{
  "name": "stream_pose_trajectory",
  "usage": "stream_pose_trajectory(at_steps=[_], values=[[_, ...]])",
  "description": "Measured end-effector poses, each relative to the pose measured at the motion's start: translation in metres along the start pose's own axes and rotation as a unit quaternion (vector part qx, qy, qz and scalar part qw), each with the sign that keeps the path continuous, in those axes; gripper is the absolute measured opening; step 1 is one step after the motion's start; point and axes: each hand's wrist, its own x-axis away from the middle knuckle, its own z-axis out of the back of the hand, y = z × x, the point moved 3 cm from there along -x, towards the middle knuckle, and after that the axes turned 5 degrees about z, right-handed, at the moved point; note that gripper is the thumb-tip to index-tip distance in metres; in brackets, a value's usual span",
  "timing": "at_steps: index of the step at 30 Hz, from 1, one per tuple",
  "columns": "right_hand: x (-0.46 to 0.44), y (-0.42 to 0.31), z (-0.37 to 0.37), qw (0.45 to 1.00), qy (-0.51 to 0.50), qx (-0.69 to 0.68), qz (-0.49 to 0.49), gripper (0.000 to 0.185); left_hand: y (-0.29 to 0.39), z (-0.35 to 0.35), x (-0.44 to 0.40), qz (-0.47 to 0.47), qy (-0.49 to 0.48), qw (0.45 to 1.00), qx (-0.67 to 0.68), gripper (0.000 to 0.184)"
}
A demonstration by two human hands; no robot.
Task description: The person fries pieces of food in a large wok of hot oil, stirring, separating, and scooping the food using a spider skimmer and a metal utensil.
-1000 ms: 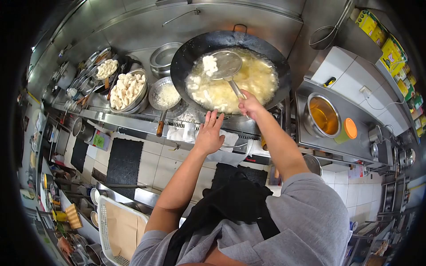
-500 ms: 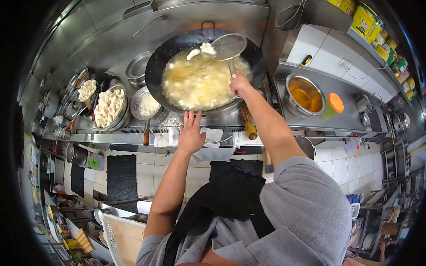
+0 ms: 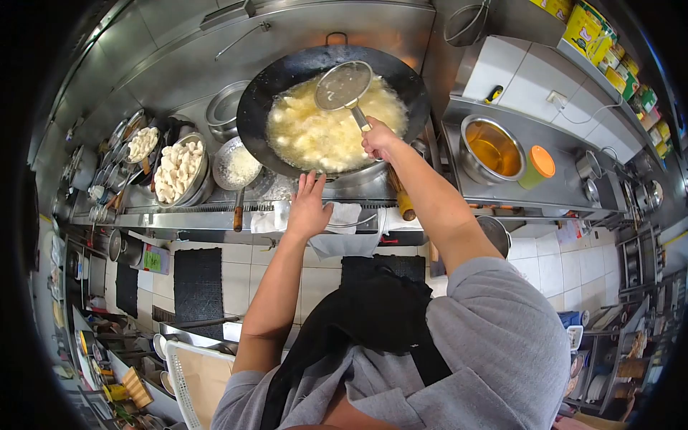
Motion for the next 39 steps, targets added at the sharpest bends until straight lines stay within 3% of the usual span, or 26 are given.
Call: stream_pose_trajectory(at_steps=[2,4,5,6,7,9,11,13,14,15,16,17,18,19,20,22,25,27,28,29,30,31,32,33,35,39], values=[[0.009,-0.005,-0.017,0.999,0.009,-0.031,0.018,0.068,-0.015,0.004,-0.024,0.020,0.027,0.982,0.186,0.054],[0.024,-0.007,-0.039,0.992,0.020,-0.115,0.039,0.067,-0.010,0.029,-0.062,0.076,-0.025,0.965,0.249,0.044],[0.037,-0.010,-0.053,0.992,0.018,-0.118,0.035,0.067,-0.019,0.001,-0.090,0.100,-0.011,0.909,0.405,0.041],[0.050,-0.015,-0.067,0.992,0.024,-0.113,0.047,0.068,0.002,0.008,-0.093,0.202,-0.051,0.792,0.575,0.036],[0.059,-0.016,-0.082,0.992,0.029,-0.108,0.061,0.070,0.003,0.013,-0.099,0.205,-0.049,0.795,0.569,0.036],[0.065,-0.001,-0.104,0.980,0.004,-0.171,0.101,0.075,0.014,0.012,-0.109,0.209,-0.244,0.768,0.554,0.028],[0.085,0.012,-0.093,0.974,-0.074,-0.181,0.114,0.073,0.013,0.013,-0.103,0.231,-0.244,0.787,0.518,0.017],[0.121,0.028,-0.057,0.960,-0.197,-0.156,0.122,0.072,0.003,0.019,-0.098,0.216,-0.057,0.731,0.645,0.010],[0.137,0.045,-0.024,0.951,-0.265,-0.103,0.121,0.072,-0.018,0.025,-0.103,0.212,-0.053,0.745,0.631,0.009],[0.154,0.062,0.009,0.955,-0.264,-0.042,0.127,0.069,-0.046,0.037,-0.109,0.209,-0.048,0.756,0.619,0.010],[0.154,0.101,0.050,0.970,-0.222,0.000,0.103,0.064,-0.067,0.051,-0.114,0.229,-0.050,0.819,0.523,0.012],[0.163,0.136,0.086,0.995,-0.087,0.022,0.042,0.063,-0.088,0.068,-0.121,0.246,-0.050,0.871,0.422,0.013],[0.163,0.191,0.136,0.958,0.063,0.272,0.058,0.064,-0.125,0.074,-0.135,0.206,-0.003,0.959,0.194,0.022],[0.165,0.256,0.183,0.907,0.148,0.393,0.027,0.070,-0.149,0.073,-0.145,0.153,0.040,0.986,-0.048,0.031],[0.180,0.283,0.200,0.904,0.179,0.388,-0.016,0.067,-0.146,0.079,-0.143,0.155,0.040,0.986,-0.053,0.031],[0.192,0.319,0.208,0.900,0.206,0.380,-0.055,0.065,-0.138,0.100,-0.136,0.271,0.016,0.955,-0.121,0.032],[0.182,0.364,0.200,0.869,0.228,0.437,-0.052,0.067,-0.192,0.062,-0.164,0.221,-0.014,0.968,-0.121,0.029],[0.165,0.371,0.190,0.908,0.227,0.346,0.069,0.066,-0.187,0.059,-0.168,0.212,-0.072,0.969,-0.104,0.019],[0.158,0.371,0.192,0.920,0.223,0.317,-0.061,0.057,-0.187,0.053,-0.165,0.266,-0.131,0.950,0.100,0.013],[0.154,0.365,0.193,0.920,0.225,0.315,-0.063,0.057,-0.184,0.047,-0.163,0.306,-0.183,0.885,0.299,0.007],[0.151,0.362,0.196,0.916,0.215,0.331,-0.073,0.052,-0.165,0.053,-0.151,0.298,-0.182,0.863,0.365,0.005],[0.148,0.357,0.199,0.912,0.205,0.347,-0.082,0.046,-0.165,0.048,-0.143,0.295,-0.185,0.864,0.364,0.005],[0.153,0.337,0.199,0.896,0.226,0.368,-0.103,0.037,-0.168,0.040,-0.136,0.300,-0.180,0.831,0.432,0.005],[0.158,0.326,0.200,0.896,0.228,0.367,-0.105,0.037,-0.167,0.037,-0.129,0.306,-0.175,0.793,0.497,0.005],[0.170,0.305,0.205,0.870,0.267,0.407,-0.080,0.035,-0.162,0.035,-0.115,0.289,-0.174,0.784,0.522,0.005],[0.202,0.303,0.188,0.876,0.262,0.395,-0.093,0.036,-0.147,0.036,-0.092,0.267,-0.155,0.740,0.598,0.006]])
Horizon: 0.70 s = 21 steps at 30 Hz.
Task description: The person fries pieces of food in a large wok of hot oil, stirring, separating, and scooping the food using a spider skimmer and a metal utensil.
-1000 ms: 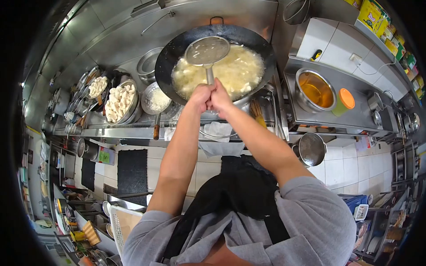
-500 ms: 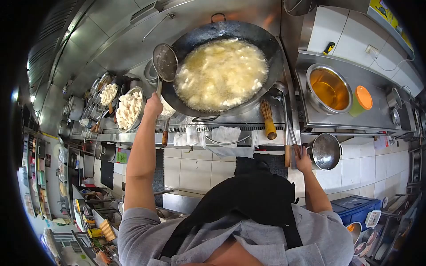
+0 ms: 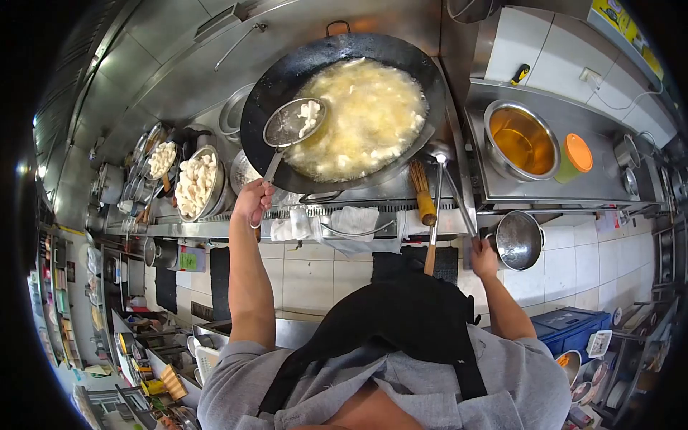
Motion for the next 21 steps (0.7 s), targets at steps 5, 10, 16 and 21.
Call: stream_pose_trajectory(at_steps=[5,10,16,21], values=[[0.033,-0.031,0.025,0.999,0.025,0.033,0.018,0.034,-0.014,-0.007,0.024,-0.045,-0.010,0.995,0.088,0.008],[0.025,-0.051,0.091,0.990,0.028,0.132,0.052,0.041,-0.003,-0.045,0.033,-0.062,0.017,0.996,0.058,0.008],[0.043,-0.093,0.154,0.959,0.044,0.274,0.053,0.053,-0.015,-0.058,0.024,-0.038,-0.004,0.997,0.062,0.010],[0.069,-0.076,0.185,0.961,0.080,0.258,0.053,0.053,-0.019,-0.064,0.019,-0.033,-0.002,0.998,0.051,0.005]])
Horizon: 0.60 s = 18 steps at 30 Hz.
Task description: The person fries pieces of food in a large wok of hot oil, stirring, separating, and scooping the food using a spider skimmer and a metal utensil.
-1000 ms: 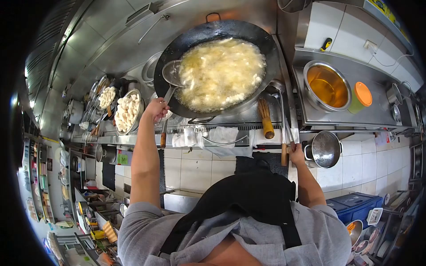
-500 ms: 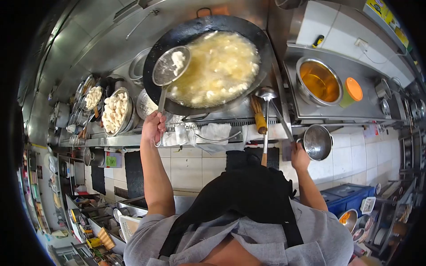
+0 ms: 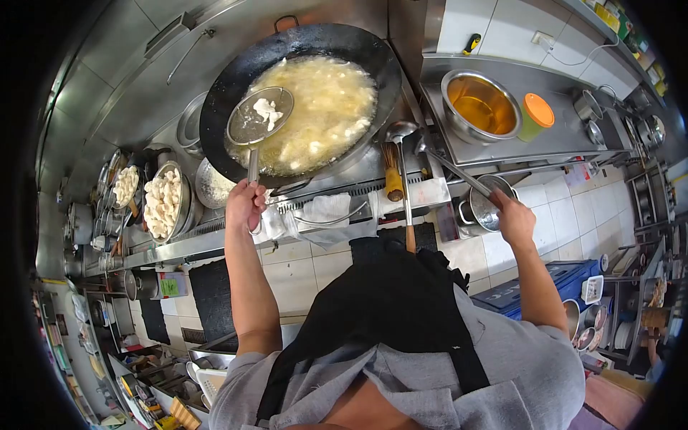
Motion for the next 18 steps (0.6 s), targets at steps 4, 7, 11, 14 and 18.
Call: stream_pose_trajectory(at_steps=[4,7,11,14,18], values=[[0.038,0.036,-0.024,0.998,0.001,-0.064,-0.015,0.049,-0.004,-0.005,-0.001,0.010,-0.007,1.000,0.005,0.005],[0.064,0.042,-0.051,0.925,0.069,-0.373,0.009,0.047,-0.006,-0.007,0.001,0.017,-0.010,1.000,0.015,0.004],[0.044,-0.040,-0.026,0.767,-0.050,-0.640,-0.013,0.043,-0.007,-0.013,0.004,0.024,-0.017,0.999,0.044,0.002],[-0.010,-0.120,0.015,0.758,-0.116,-0.630,0.124,0.040,-0.010,-0.015,-0.001,0.021,-0.018,0.999,0.039,0.004],[-0.091,-0.176,0.068,0.893,-0.036,-0.373,0.248,0.061,-0.006,-0.021,-0.003,-0.001,-0.005,1.000,-0.005,0.005]])
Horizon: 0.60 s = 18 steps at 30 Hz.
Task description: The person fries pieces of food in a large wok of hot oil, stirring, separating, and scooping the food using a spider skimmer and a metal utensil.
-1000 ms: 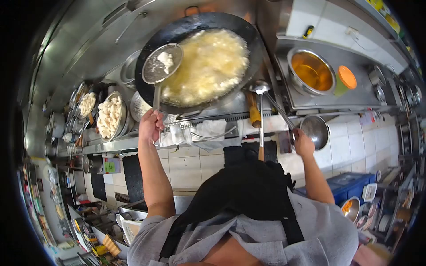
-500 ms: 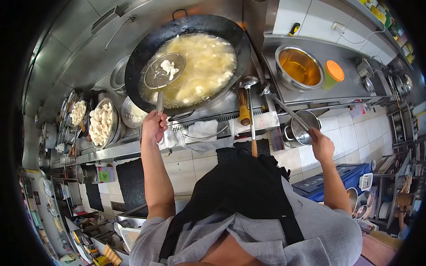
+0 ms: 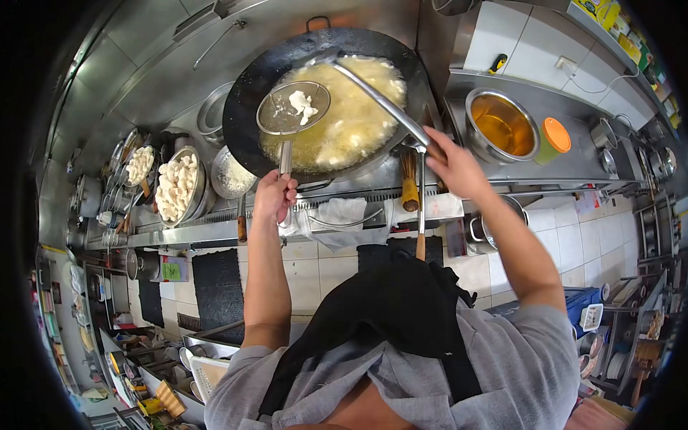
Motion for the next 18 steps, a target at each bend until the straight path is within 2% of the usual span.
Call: stream_pose_trajectory(at_steps=[1,3,6,7,9,13,15,18], values=[[-0.017,-0.004,0.001,0.997,-0.002,0.002,0.080,0.058,0.001,-0.003,0.001,-0.010,0.004,1.000,-0.009,0.005],[-0.035,-0.022,-0.018,0.987,0.021,-0.009,0.162,0.057,0.007,-0.012,0.003,-0.011,0.009,1.000,0.010,0.004],[-0.036,-0.053,-0.046,0.979,-0.079,-0.190,-0.008,0.060,0.010,-0.026,0.000,-0.020,0.055,0.998,-0.003,0.003],[-0.034,-0.064,-0.061,0.938,-0.108,-0.326,-0.046,0.062,0.009,-0.031,-0.002,-0.021,0.057,0.998,0.000,0.003],[-0.033,-0.080,-0.085,0.927,-0.123,-0.352,-0.041,0.060,0.007,-0.035,-0.007,-0.029,0.070,0.997,0.002,0.003],[-0.049,-0.059,-0.121,0.914,-0.138,-0.375,-0.073,0.060,0.011,-0.044,-0.005,-0.047,0.060,0.997,0.015,0.003],[-0.050,-0.051,-0.126,0.930,-0.097,-0.335,-0.113,0.060,0.009,-0.043,-0.005,-0.053,0.060,0.996,0.025,0.003],[-0.046,-0.042,-0.125,0.923,-0.089,-0.356,-0.114,0.060,0.003,-0.042,-0.009,-0.027,0.028,0.998,0.056,0.003]])
